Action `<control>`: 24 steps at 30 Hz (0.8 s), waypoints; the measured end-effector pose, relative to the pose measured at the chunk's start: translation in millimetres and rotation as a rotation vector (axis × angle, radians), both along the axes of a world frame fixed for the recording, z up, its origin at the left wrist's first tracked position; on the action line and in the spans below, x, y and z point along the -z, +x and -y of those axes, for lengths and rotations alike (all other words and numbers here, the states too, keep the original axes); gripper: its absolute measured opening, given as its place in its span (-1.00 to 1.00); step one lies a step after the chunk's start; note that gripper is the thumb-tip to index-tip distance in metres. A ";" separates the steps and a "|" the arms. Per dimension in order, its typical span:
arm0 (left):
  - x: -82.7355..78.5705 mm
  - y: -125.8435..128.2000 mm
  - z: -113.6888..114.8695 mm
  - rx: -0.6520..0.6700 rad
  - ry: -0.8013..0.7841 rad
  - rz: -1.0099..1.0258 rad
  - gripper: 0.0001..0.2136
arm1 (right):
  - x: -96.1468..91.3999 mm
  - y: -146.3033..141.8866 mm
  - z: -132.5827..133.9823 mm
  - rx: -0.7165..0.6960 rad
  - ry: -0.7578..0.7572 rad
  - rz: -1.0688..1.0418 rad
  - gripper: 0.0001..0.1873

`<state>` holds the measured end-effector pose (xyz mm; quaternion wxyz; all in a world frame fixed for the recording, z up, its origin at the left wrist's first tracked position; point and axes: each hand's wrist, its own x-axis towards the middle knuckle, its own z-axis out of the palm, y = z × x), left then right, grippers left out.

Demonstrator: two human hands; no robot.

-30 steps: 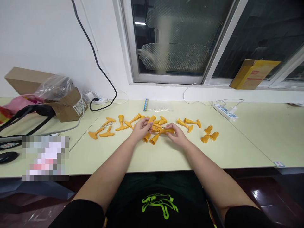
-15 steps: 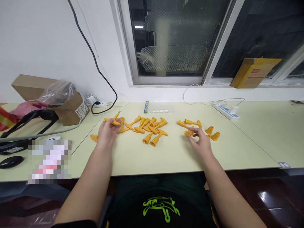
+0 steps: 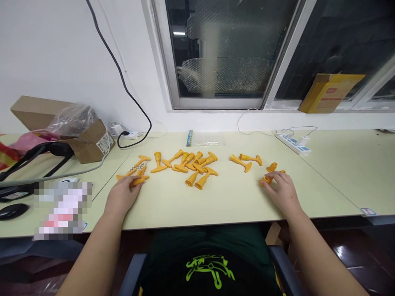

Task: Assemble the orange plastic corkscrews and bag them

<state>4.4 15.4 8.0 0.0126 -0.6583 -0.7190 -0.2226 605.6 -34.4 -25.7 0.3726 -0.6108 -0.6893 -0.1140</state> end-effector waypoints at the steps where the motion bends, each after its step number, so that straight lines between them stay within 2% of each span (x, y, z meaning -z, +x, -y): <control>1: 1.3 0.6 -0.2 0.002 -0.008 -0.006 -0.63 | 0.8 2.3 -2.0 0.003 -0.017 -0.007 -0.74; 6: 2.2 -1.0 -2.7 -0.019 -0.079 -0.026 -0.44 | 0.6 23.5 -13.9 0.091 -0.078 -0.019 -0.70; 10: -1.0 -5.4 -8.3 -0.002 -0.131 -0.043 -0.40 | -2.3 42.6 -23.8 0.140 -0.144 -0.012 -0.71; 13: -8.7 1.2 -10.3 0.015 -0.102 -0.132 -0.40 | -7.5 45.2 -28.1 0.163 -0.135 0.027 -0.67; 16: -19.9 21.8 -14.5 0.041 -0.039 -0.252 -0.45 | -16.9 31.0 -32.3 0.180 -0.061 0.086 -0.63; 18: -26.7 40.0 -22.9 0.108 -0.043 -0.330 -0.49 | -25.4 13.1 -37.4 0.130 -0.025 0.113 -0.68; 21: -33.1 64.1 -44.3 0.188 -0.123 -0.401 -0.48 | -39.7 -20.5 -48.6 -0.030 -0.044 0.121 -0.77; 24: -36.5 77.3 -66.8 0.187 -0.241 -0.409 -0.57 | -53.3 -52.0 -59.9 -0.215 -0.136 0.122 -0.83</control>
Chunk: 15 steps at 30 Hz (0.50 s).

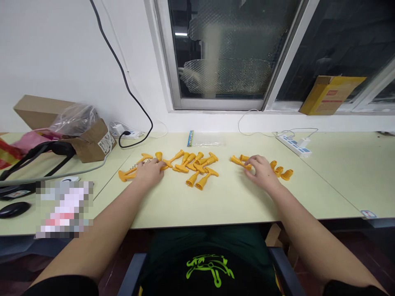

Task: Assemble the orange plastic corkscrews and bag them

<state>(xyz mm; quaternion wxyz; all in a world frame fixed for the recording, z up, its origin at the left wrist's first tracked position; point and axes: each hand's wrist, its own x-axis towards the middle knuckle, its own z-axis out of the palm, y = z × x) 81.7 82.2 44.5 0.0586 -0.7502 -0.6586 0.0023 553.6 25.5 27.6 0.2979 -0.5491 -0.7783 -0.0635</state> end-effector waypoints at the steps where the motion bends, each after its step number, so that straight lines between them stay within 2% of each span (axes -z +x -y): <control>1: -0.8 1.8 -5.9 -0.004 -0.015 0.003 -0.60 | -3.9 -8.5 -3.0 -0.046 -0.034 -0.003 -0.83; 7: -1.2 -3.9 -20.9 -0.033 -0.017 0.129 -0.69 | -16.2 -36.3 -14.7 -0.219 -0.142 -0.066 -0.82; 15: -0.8 -8.1 -11.0 0.039 -0.154 0.214 -0.64 | -21.8 -46.4 -25.1 -0.230 -0.231 -0.171 -0.84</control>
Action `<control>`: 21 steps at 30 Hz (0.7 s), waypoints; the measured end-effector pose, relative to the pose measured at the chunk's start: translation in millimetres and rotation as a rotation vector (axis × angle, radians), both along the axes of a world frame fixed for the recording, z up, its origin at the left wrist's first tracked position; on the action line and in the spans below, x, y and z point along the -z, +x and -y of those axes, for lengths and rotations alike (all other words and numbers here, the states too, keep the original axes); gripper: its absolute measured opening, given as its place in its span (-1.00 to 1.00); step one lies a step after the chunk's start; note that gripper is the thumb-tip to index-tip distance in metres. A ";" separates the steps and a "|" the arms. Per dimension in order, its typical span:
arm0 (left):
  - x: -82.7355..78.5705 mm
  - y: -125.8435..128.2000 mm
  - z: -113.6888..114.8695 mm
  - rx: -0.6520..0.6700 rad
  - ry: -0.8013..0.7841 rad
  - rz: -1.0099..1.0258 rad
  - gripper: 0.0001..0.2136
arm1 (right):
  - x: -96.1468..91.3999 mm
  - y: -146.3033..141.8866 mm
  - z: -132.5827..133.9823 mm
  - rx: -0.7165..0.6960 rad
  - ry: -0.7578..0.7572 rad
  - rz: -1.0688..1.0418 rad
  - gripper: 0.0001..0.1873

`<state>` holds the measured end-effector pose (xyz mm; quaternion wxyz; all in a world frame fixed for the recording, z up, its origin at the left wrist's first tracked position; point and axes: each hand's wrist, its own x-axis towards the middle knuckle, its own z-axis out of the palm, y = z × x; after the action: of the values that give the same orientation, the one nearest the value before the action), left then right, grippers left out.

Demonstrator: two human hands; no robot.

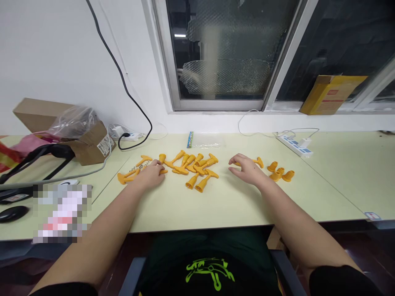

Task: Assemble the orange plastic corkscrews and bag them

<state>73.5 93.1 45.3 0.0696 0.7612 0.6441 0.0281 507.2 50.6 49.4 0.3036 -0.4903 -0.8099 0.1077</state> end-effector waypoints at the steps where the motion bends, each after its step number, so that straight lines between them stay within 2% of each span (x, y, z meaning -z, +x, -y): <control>1: -0.2 -0.3 1.3 0.001 -0.006 -0.001 -0.63 | -1.5 -0.7 -0.1 0.003 -0.010 -0.005 -0.84; 5: -7.1 -1.2 2.4 -0.009 0.046 0.032 -0.70 | -8.9 -3.6 0.8 -0.004 -0.031 -0.049 -0.86; 8: -23.1 7.2 3.4 -0.078 0.260 0.155 -0.72 | -15.4 -8.5 0.0 0.002 -0.047 -0.170 -0.86; 11: -43.0 31.4 7.4 -0.081 0.497 0.381 -0.78 | -21.3 -19.5 -4.5 0.031 -0.093 -0.364 -0.79; 14: -52.9 70.5 8.7 0.006 0.512 0.781 -0.84 | -22.1 -35.2 -13.1 0.024 -0.174 -0.609 -0.61; 17: -43.3 113.7 4.1 0.185 0.348 1.162 -0.88 | -13.0 -48.7 -22.2 -0.051 -0.387 -0.912 -0.44; 19: -27.1 137.2 0.3 0.261 0.204 1.318 -0.82 | -2.9 -53.5 -25.3 -0.079 -0.570 -1.069 -0.42; 21: -7.9 152.5 -2.0 0.283 0.103 1.414 -0.73 | 7.4 -55.2 -25.0 -0.091 -0.709 -1.119 -0.45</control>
<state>226.1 95.1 53.2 0.4367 0.6394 0.3382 0.5349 452.0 75.6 42.1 0.4939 -0.3959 -0.4656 0.6185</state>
